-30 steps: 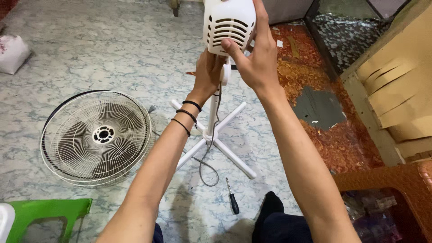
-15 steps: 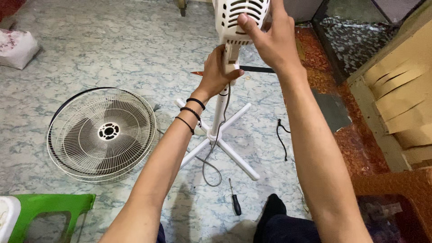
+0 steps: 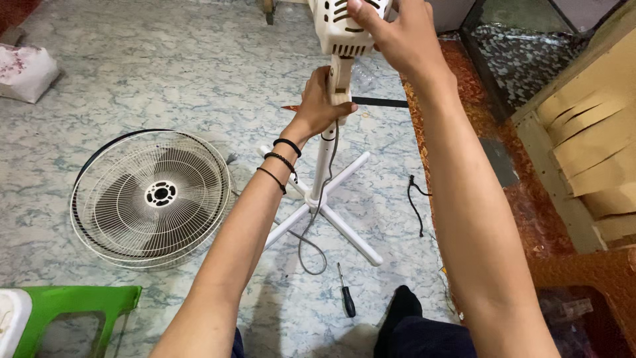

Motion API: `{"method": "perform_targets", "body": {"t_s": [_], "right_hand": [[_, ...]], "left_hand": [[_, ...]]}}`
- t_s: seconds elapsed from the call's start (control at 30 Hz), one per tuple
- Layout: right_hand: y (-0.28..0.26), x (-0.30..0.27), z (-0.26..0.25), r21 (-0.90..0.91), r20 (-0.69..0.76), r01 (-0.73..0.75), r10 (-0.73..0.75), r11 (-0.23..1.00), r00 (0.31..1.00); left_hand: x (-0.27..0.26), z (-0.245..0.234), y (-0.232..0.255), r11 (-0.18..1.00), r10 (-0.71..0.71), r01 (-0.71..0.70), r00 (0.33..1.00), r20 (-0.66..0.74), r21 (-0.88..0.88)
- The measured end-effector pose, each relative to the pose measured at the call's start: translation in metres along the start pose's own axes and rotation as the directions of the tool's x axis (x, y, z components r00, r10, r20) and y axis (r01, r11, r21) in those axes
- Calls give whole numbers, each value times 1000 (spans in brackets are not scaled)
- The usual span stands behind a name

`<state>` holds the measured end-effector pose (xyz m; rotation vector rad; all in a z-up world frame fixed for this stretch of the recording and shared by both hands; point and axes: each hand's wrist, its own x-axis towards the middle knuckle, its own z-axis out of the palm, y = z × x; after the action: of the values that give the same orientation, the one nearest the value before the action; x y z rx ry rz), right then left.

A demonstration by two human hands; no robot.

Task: The person disassembles a white pedestal fan by hand, removing the front grille, the fan blades, and the rear grille. They then use a screwdriver to loosen a screw on the fan's neck and remove the head assembly from the stand.

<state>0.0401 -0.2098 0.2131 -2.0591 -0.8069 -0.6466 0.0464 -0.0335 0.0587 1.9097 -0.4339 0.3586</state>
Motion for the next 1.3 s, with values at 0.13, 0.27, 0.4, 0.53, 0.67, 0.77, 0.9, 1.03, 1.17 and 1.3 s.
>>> {"method": "perform_targets", "body": {"t_s": [0.13, 0.27, 0.4, 0.53, 0.67, 0.77, 0.9, 1.03, 1.17, 1.3], "right_hand": [[-5, 0, -4, -27, 18, -70, 70, 997, 997], [-9, -5, -1, 29, 9, -151, 151, 988, 989], [-6, -12, 4, 53, -23, -49, 50, 997, 998], [-2, -18, 7, 78, -27, -76, 78, 994, 997], [4, -22, 9, 98, -8, -103, 104, 990, 995], [7, -28, 10, 136, -15, -12, 14, 991, 1000], [3, -38, 9, 163, -20, 12, -9, 987, 1000], [-8, -45, 9, 268, -10, -45, 50, 962, 999], [-17, -49, 14, 270, -30, -47, 57, 962, 998], [-20, -50, 12, 314, -28, -24, 34, 949, 999]], "left_hand": [[-1, 0, 2, 999, -42, 42, 999, 1, 6], [2, 2, 0, 999, -6, 6, 1000, -9, 31], [1, 3, -6, 1000, -12, 12, 1000, -4, 7], [-1, 2, -5, 999, -28, 27, 1000, -8, -40], [-4, 0, -1, 992, -33, 32, 999, -1, -122], [-7, -2, 4, 990, 9, -11, 1000, -15, -142], [-9, -4, 10, 994, 4, -3, 1000, 9, -109], [-11, -5, 14, 995, -20, 22, 1000, 15, -100], [-14, -4, 16, 983, 30, -30, 1000, -3, -180], [-13, -4, 16, 994, 21, -22, 1000, -11, -107]]}}
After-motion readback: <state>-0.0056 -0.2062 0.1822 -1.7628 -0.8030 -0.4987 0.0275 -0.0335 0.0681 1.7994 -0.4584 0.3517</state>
